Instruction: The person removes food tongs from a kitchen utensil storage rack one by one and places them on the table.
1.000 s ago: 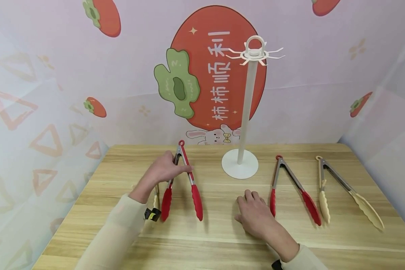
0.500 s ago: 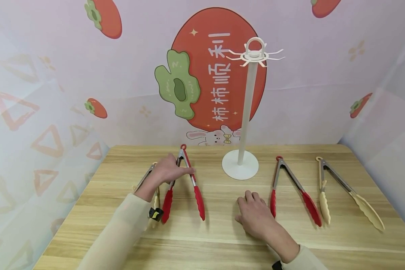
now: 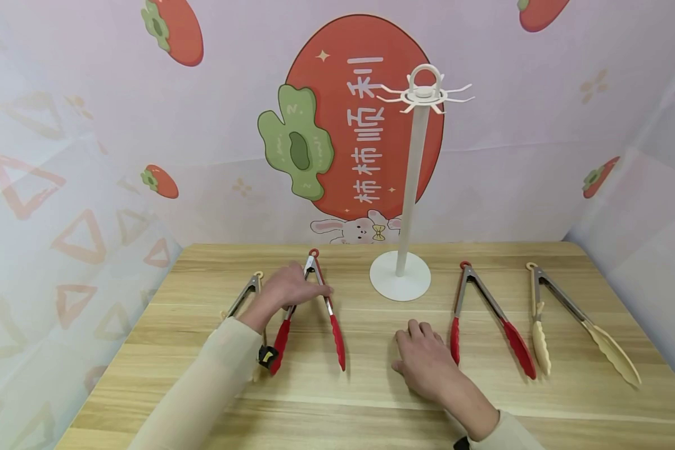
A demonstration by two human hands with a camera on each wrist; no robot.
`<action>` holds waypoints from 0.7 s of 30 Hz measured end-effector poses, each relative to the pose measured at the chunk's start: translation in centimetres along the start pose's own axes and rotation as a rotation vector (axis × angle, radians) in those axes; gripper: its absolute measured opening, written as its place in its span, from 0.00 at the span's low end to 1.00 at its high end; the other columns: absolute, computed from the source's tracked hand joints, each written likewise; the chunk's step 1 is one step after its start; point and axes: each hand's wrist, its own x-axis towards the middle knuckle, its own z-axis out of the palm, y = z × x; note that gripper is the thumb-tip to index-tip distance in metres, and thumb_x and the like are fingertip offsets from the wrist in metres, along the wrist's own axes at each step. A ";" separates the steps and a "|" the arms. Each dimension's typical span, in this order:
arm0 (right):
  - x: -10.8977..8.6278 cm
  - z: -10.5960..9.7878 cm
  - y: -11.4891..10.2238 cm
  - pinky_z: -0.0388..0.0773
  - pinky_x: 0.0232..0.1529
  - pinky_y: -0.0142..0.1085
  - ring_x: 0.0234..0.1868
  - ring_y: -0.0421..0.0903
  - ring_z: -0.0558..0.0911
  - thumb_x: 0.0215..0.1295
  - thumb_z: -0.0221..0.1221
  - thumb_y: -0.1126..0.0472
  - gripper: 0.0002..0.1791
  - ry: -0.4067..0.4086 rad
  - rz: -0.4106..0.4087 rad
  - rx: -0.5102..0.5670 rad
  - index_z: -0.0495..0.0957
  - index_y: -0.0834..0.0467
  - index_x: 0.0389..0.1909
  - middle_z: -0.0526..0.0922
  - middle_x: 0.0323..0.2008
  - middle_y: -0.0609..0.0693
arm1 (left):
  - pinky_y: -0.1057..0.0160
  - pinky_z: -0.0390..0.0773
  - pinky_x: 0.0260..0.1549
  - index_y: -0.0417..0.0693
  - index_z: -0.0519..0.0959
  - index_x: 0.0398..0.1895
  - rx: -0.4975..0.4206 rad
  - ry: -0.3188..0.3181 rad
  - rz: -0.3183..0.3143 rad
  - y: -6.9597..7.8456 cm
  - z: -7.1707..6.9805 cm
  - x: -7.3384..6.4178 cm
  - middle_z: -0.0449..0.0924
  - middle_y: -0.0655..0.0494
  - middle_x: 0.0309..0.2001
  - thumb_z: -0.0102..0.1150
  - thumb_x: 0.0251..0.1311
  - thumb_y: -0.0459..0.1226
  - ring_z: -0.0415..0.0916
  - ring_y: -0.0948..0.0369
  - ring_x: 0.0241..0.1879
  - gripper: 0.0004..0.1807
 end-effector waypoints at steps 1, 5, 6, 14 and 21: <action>0.0 0.0 0.0 0.78 0.45 0.51 0.47 0.57 0.75 0.62 0.71 0.53 0.21 -0.001 -0.001 0.001 0.77 0.61 0.49 0.72 0.41 0.54 | 0.55 0.77 0.29 0.35 0.72 0.53 0.016 0.000 -0.001 0.1 0.1 0.0 0.77 0.46 0.37 0.71 0.46 0.66 0.76 0.51 0.35 0.47; 0.0 -0.2 -0.2 0.78 0.45 0.51 0.47 0.57 0.75 0.63 0.70 0.53 0.21 -0.009 -0.007 -0.001 0.77 0.61 0.50 0.73 0.41 0.54 | 0.53 0.78 0.32 0.33 0.70 0.60 0.061 -0.008 -0.019 0.3 0.4 0.2 0.79 0.44 0.42 0.70 0.46 0.67 0.77 0.50 0.38 0.52; 0.0 -0.2 -0.2 0.78 0.45 0.51 0.47 0.57 0.75 0.63 0.70 0.53 0.22 -0.011 -0.007 -0.004 0.77 0.61 0.50 0.73 0.41 0.55 | 0.53 0.78 0.33 0.33 0.70 0.62 0.070 -0.011 -0.022 0.3 0.4 0.2 0.79 0.43 0.43 0.70 0.46 0.67 0.78 0.49 0.39 0.53; -0.1 -0.6 -0.2 0.78 0.47 0.51 0.51 0.58 0.76 0.62 0.71 0.52 0.24 -0.007 0.000 -0.020 0.78 0.62 0.52 0.75 0.42 0.55 | 0.58 0.75 0.26 0.37 0.75 0.53 0.106 -0.018 -0.051 0.4 0.9 0.5 0.77 0.47 0.37 0.69 0.46 0.68 0.76 0.53 0.31 0.46; -0.2 -0.6 -0.2 0.79 0.41 0.48 0.48 0.56 0.76 0.60 0.72 0.50 0.26 -0.005 0.023 -0.017 0.80 0.62 0.52 0.75 0.43 0.55 | 0.57 0.75 0.29 0.40 0.75 0.46 0.147 -0.021 -0.038 0.3 1.3 0.6 0.75 0.49 0.35 0.69 0.48 0.67 0.74 0.53 0.33 0.40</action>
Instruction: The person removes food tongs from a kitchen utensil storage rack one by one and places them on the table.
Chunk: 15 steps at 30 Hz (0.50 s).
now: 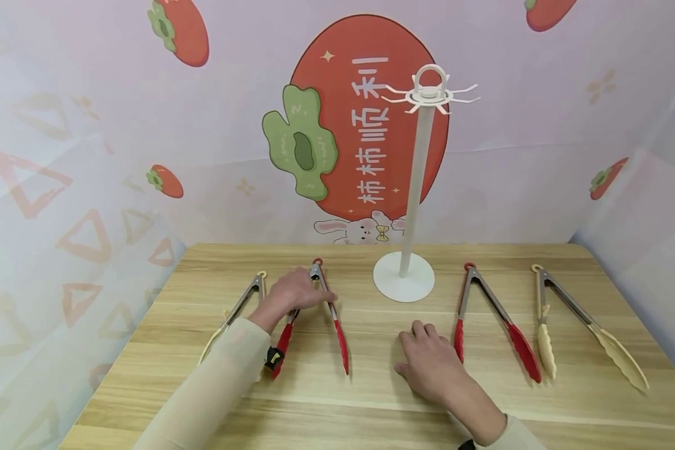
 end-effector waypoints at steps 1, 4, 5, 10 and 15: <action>0.0 0.0 0.0 0.79 0.41 0.48 0.48 0.55 0.76 0.60 0.72 0.50 0.26 0.001 0.003 -0.001 0.80 0.62 0.52 0.75 0.43 0.54 | 0.57 0.75 0.29 0.41 0.75 0.44 0.002 0.002 0.001 0.0 0.1 0.0 0.75 0.49 0.35 0.69 0.48 0.66 0.74 0.53 0.34 0.39; 0.1 0.1 0.2 0.78 0.39 0.46 0.46 0.53 0.76 0.59 0.72 0.50 0.26 0.001 0.003 -0.003 0.80 0.62 0.53 0.75 0.42 0.53 | 0.56 0.75 0.30 0.43 0.74 0.40 0.009 0.008 -0.001 0.1 0.3 0.1 0.75 0.49 0.33 0.69 0.48 0.66 0.74 0.53 0.34 0.36; 0.1 0.1 0.2 0.78 0.39 0.45 0.45 0.53 0.76 0.59 0.72 0.50 0.27 0.001 0.004 -0.003 0.80 0.62 0.53 0.75 0.42 0.53 | 0.56 0.75 0.30 0.43 0.74 0.40 0.009 0.010 -0.002 0.1 0.4 0.1 0.75 0.49 0.32 0.70 0.48 0.66 0.74 0.53 0.34 0.36; 0.1 0.0 0.2 0.78 0.38 0.45 0.44 0.52 0.75 0.59 0.73 0.50 0.27 -0.007 0.009 -0.001 0.80 0.62 0.53 0.75 0.43 0.54 | 0.56 0.74 0.30 0.41 0.73 0.42 0.012 0.017 0.000 0.3 0.7 0.1 0.73 0.49 0.33 0.70 0.49 0.64 0.73 0.52 0.34 0.37; 0.1 0.1 0.1 0.79 0.40 0.46 0.46 0.53 0.76 0.59 0.73 0.49 0.27 -0.010 0.012 0.003 0.80 0.62 0.53 0.76 0.44 0.54 | 0.55 0.75 0.33 0.40 0.73 0.45 0.029 0.017 -0.001 0.3 0.9 0.1 0.73 0.48 0.34 0.69 0.50 0.64 0.73 0.52 0.34 0.38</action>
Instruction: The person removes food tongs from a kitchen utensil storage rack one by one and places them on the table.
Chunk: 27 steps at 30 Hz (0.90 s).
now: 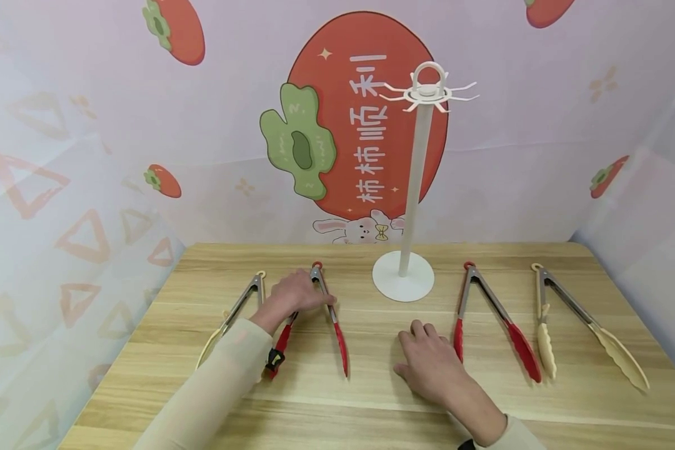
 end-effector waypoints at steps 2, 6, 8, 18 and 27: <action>0.0 0.0 0.0 0.79 0.39 0.47 0.46 0.53 0.76 0.59 0.73 0.49 0.27 0.004 -0.005 -0.005 0.80 0.62 0.53 0.76 0.44 0.55 | 0.54 0.75 0.34 0.40 0.73 0.45 0.002 -0.001 -0.001 -0.1 0.1 0.1 0.73 0.48 0.34 0.69 0.50 0.64 0.73 0.52 0.34 0.38; -0.1 0.0 -0.1 0.79 0.39 0.47 0.46 0.54 0.76 0.59 0.72 0.49 0.27 0.016 -0.013 -0.015 0.80 0.62 0.52 0.76 0.45 0.55 | 0.55 0.75 0.34 0.40 0.73 0.44 0.007 0.000 -0.003 -0.1 0.3 0.2 0.73 0.49 0.33 0.69 0.50 0.64 0.73 0.52 0.33 0.38; -0.2 0.0 -0.1 0.79 0.40 0.48 0.46 0.54 0.76 0.60 0.72 0.49 0.27 0.017 -0.014 -0.020 0.80 0.62 0.52 0.76 0.45 0.56 | 0.55 0.75 0.32 0.41 0.73 0.43 0.009 0.001 -0.005 -0.1 0.3 0.2 0.73 0.49 0.33 0.69 0.50 0.64 0.73 0.53 0.32 0.37; -0.3 0.1 -0.1 0.79 0.40 0.49 0.47 0.55 0.77 0.59 0.72 0.49 0.27 0.018 -0.020 -0.034 0.79 0.63 0.52 0.77 0.46 0.57 | 0.55 0.75 0.33 0.41 0.73 0.43 0.029 -0.010 0.002 -0.2 0.6 0.4 0.73 0.49 0.32 0.67 0.52 0.65 0.73 0.53 0.32 0.37; -0.4 0.0 -0.2 0.79 0.42 0.50 0.49 0.56 0.76 0.59 0.72 0.49 0.28 -0.008 -0.003 -0.020 0.79 0.62 0.54 0.76 0.47 0.57 | 0.57 0.72 0.29 0.42 0.72 0.35 0.011 -0.004 0.006 -0.2 0.8 0.3 0.73 0.49 0.30 0.68 0.51 0.64 0.72 0.53 0.30 0.34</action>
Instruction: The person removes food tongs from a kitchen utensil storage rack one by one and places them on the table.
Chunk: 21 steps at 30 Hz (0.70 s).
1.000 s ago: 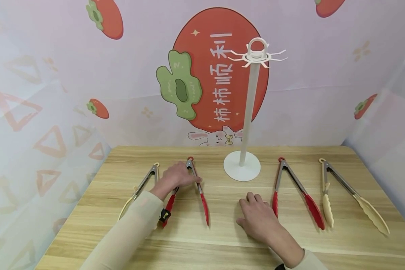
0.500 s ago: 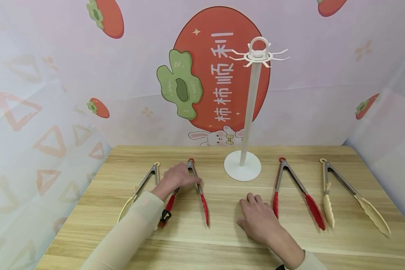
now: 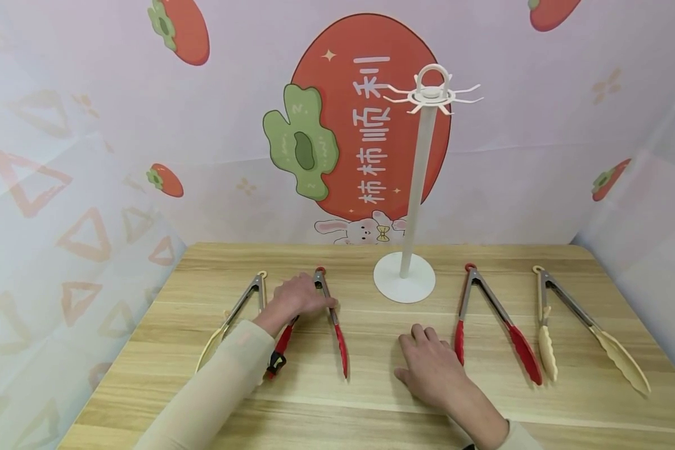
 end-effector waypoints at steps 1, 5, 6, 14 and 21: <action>0.0 0.0 0.0 0.79 0.42 0.50 0.49 0.56 0.76 0.59 0.72 0.49 0.28 -0.001 0.001 0.001 0.79 0.62 0.54 0.76 0.47 0.57 | 0.57 0.72 0.28 0.43 0.73 0.34 0.002 -0.001 -0.001 0.0 0.0 0.0 0.73 0.49 0.29 0.68 0.51 0.64 0.72 0.53 0.30 0.34; 0.0 -0.1 0.0 0.79 0.43 0.51 0.49 0.56 0.76 0.59 0.72 0.49 0.28 0.004 0.002 0.001 0.79 0.63 0.54 0.76 0.47 0.57 | 0.59 0.71 0.26 0.44 0.73 0.31 0.003 -0.003 -0.005 0.0 0.0 0.1 0.73 0.50 0.27 0.68 0.51 0.65 0.72 0.54 0.27 0.32; 0.0 -0.1 0.0 0.79 0.43 0.51 0.49 0.56 0.76 0.59 0.72 0.49 0.28 0.005 0.002 0.000 0.79 0.63 0.54 0.76 0.47 0.58 | 0.59 0.71 0.25 0.45 0.74 0.30 0.005 -0.004 -0.006 0.0 0.0 0.1 0.73 0.51 0.27 0.68 0.51 0.65 0.72 0.54 0.27 0.32; 0.0 -0.2 0.1 0.79 0.44 0.51 0.49 0.57 0.76 0.59 0.72 0.49 0.29 0.001 0.000 0.000 0.79 0.63 0.54 0.77 0.48 0.58 | 0.54 0.76 0.32 0.39 0.79 0.45 -0.004 0.032 0.017 -0.4 -0.1 -0.4 0.77 0.46 0.37 0.63 0.55 0.69 0.73 0.51 0.33 0.40; 0.1 -0.3 0.3 0.80 0.41 0.50 0.48 0.56 0.76 0.59 0.73 0.49 0.29 0.006 -0.001 -0.008 0.80 0.63 0.54 0.77 0.48 0.57 | 0.49 0.77 0.34 0.34 0.76 0.50 -0.097 0.136 0.084 -1.6 -1.0 -1.5 0.76 0.39 0.47 0.61 0.62 0.63 0.74 0.47 0.38 0.39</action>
